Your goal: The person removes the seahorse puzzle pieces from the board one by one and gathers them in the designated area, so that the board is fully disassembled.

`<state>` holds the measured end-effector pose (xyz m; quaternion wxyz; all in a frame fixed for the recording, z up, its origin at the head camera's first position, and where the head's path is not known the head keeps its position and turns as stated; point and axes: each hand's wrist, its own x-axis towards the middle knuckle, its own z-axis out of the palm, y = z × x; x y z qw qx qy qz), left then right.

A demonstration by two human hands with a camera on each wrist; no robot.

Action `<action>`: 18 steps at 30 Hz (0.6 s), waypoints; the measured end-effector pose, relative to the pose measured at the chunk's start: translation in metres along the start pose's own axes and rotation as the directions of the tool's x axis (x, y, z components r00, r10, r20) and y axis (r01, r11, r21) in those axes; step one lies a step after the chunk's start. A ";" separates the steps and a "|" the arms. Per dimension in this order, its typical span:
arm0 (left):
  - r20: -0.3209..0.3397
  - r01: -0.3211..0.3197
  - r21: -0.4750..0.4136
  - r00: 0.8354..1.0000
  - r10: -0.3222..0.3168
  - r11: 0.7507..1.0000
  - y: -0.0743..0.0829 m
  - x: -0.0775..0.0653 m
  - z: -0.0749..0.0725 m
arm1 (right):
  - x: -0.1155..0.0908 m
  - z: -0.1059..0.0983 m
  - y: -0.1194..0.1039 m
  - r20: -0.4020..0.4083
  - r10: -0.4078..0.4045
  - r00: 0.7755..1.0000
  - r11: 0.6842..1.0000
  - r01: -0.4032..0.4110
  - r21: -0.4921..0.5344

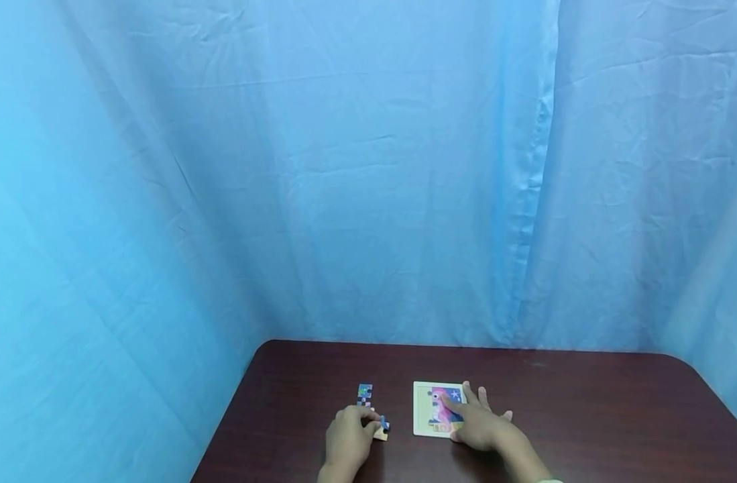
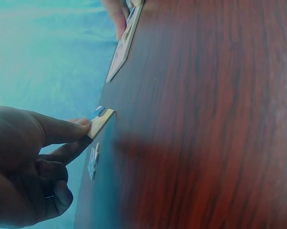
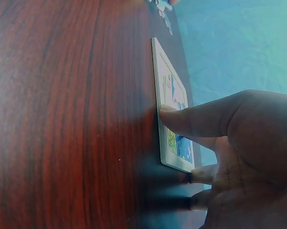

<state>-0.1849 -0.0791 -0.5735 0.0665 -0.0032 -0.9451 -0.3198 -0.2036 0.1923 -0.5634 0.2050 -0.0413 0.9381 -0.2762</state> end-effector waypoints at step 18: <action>-0.055 0.114 0.049 0.992 -0.111 0.992 -0.014 0.000 -0.011 | 0.000 0.001 0.001 0.001 0.002 1.000 1.000 -0.002 -0.001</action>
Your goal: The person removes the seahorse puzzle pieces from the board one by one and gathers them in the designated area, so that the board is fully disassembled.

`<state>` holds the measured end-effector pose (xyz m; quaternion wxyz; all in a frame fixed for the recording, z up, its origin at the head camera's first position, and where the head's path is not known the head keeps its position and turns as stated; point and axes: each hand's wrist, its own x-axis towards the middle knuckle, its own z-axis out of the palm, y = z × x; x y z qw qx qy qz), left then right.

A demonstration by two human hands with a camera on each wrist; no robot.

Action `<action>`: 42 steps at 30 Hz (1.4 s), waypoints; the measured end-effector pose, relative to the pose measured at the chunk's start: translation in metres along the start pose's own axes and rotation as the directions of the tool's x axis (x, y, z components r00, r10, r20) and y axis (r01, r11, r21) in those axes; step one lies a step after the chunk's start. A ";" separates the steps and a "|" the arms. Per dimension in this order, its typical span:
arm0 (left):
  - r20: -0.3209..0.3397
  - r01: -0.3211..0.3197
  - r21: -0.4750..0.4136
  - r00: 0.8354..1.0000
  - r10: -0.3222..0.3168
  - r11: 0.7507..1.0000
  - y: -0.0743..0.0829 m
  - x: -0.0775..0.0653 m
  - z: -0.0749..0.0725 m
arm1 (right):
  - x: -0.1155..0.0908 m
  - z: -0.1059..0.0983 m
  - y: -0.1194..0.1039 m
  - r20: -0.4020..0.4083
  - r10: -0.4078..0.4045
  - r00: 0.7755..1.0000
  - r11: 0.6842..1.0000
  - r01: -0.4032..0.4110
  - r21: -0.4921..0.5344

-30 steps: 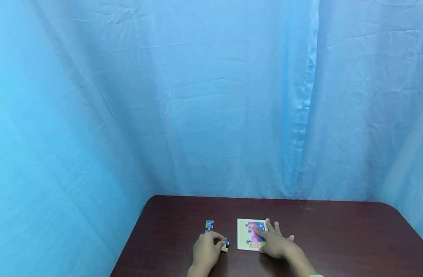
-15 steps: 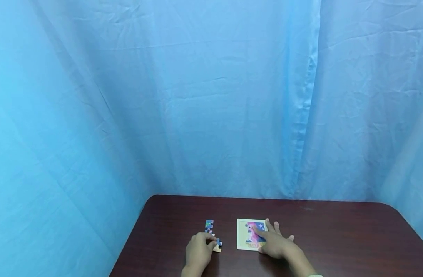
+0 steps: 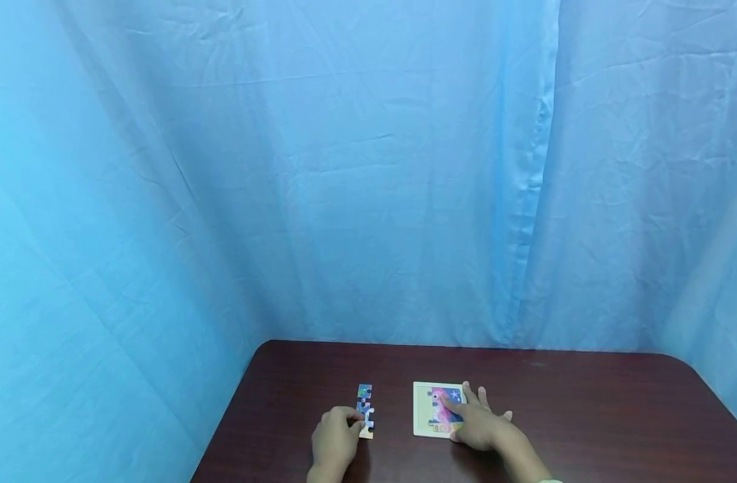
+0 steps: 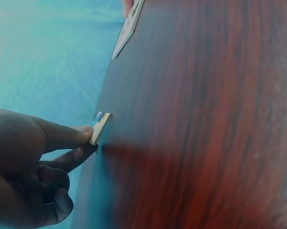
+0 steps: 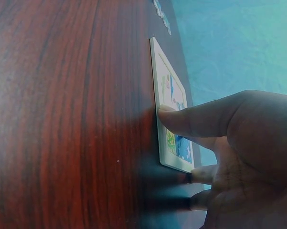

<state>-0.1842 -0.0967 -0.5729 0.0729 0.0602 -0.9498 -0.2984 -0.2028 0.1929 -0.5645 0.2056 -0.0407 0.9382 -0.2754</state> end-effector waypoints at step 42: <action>0.030 0.090 -0.017 0.996 -0.090 0.996 -0.007 0.004 0.002 | 0.000 -0.002 0.000 -0.004 -0.010 1.000 1.000 0.010 0.000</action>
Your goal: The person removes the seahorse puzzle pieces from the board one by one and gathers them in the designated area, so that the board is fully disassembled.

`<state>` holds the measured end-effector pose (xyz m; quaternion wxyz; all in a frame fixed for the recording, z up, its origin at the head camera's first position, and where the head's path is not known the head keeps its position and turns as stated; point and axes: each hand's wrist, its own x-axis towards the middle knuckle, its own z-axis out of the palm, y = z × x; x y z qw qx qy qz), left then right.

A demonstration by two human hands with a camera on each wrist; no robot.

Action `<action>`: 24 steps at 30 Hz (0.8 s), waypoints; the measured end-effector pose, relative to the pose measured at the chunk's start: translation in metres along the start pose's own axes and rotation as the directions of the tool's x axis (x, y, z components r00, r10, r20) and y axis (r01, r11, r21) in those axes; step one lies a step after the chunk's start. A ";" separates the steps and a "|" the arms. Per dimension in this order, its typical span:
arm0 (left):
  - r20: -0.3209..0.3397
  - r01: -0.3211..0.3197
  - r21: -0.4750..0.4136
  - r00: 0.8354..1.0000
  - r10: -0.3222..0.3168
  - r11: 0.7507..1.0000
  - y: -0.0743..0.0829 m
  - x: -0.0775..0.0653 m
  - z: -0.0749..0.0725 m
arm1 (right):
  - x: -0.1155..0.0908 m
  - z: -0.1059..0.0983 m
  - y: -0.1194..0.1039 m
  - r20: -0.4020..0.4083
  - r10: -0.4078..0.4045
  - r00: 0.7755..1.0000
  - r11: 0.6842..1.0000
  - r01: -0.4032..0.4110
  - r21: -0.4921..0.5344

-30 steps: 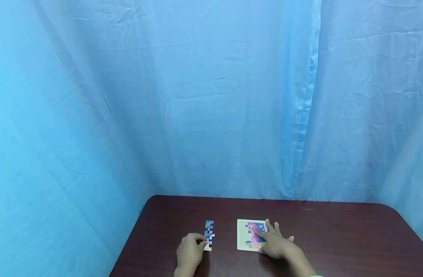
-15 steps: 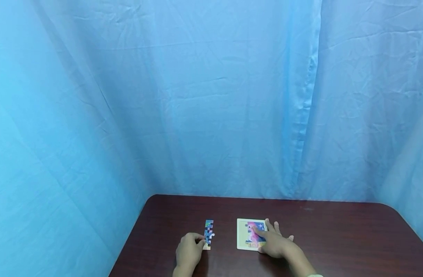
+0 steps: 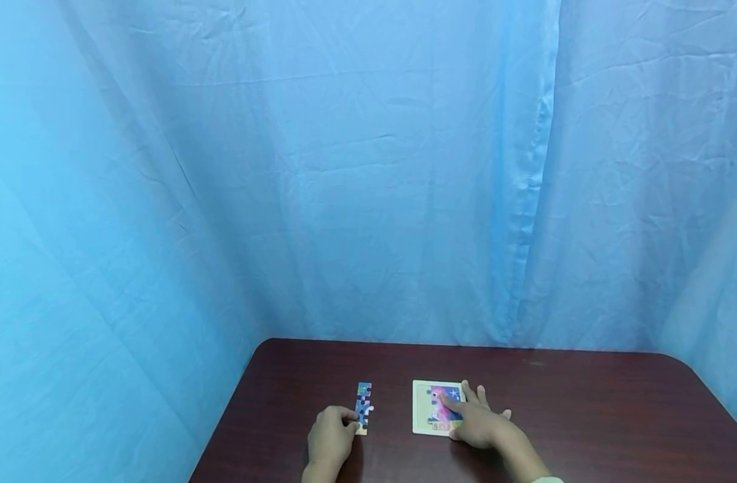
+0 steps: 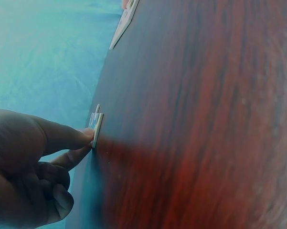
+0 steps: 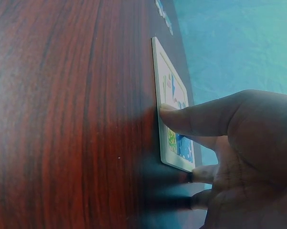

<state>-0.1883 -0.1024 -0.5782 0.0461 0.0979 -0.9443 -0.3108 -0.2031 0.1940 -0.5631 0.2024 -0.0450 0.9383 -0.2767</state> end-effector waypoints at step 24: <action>-0.050 -0.232 -0.026 0.972 0.230 0.972 0.028 -0.020 0.006 | -0.002 0.000 -0.001 -0.006 0.013 1.000 0.999 -0.012 0.037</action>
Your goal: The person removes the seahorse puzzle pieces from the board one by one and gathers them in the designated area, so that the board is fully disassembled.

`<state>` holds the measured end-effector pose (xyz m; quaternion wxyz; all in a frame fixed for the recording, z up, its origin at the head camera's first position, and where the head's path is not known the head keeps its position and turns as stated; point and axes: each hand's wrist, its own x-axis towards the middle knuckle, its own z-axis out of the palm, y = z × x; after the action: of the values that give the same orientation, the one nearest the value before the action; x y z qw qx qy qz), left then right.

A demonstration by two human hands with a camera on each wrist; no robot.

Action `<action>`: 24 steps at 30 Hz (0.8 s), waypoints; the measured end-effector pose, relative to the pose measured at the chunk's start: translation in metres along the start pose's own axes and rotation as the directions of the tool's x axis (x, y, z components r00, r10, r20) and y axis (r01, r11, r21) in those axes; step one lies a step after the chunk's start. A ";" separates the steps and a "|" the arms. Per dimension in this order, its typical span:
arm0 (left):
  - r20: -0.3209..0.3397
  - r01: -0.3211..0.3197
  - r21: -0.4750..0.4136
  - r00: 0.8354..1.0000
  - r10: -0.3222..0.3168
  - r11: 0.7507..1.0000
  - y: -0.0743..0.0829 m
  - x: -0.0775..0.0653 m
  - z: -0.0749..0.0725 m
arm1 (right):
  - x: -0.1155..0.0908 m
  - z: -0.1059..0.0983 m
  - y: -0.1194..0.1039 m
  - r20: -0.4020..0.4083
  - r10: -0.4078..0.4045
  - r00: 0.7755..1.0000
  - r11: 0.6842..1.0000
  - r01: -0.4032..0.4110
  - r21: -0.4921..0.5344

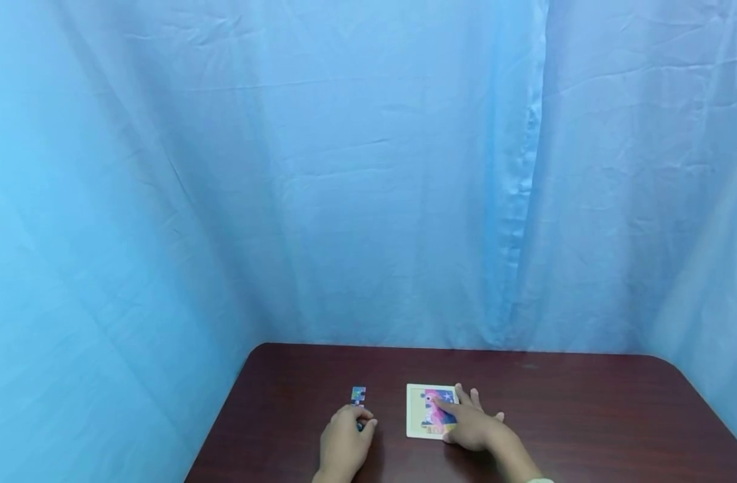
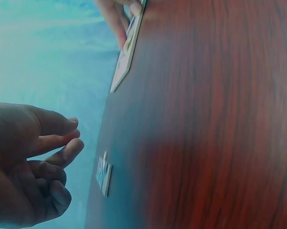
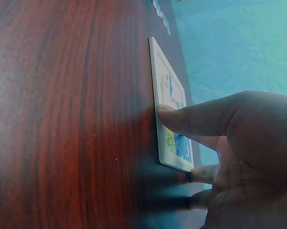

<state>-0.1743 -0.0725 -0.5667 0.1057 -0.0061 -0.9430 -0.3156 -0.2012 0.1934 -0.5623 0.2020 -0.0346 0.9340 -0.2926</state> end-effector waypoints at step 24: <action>0.111 -0.176 -0.025 0.978 0.177 0.984 0.041 -0.009 0.042 | 0.000 -0.003 -0.001 0.028 0.031 0.999 0.999 -0.030 -0.041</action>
<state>-0.1702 -0.0138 -0.5771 0.0799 -0.1084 -0.9407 -0.3113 -0.2021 0.1943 -0.5599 0.2190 -0.0287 0.9372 -0.2698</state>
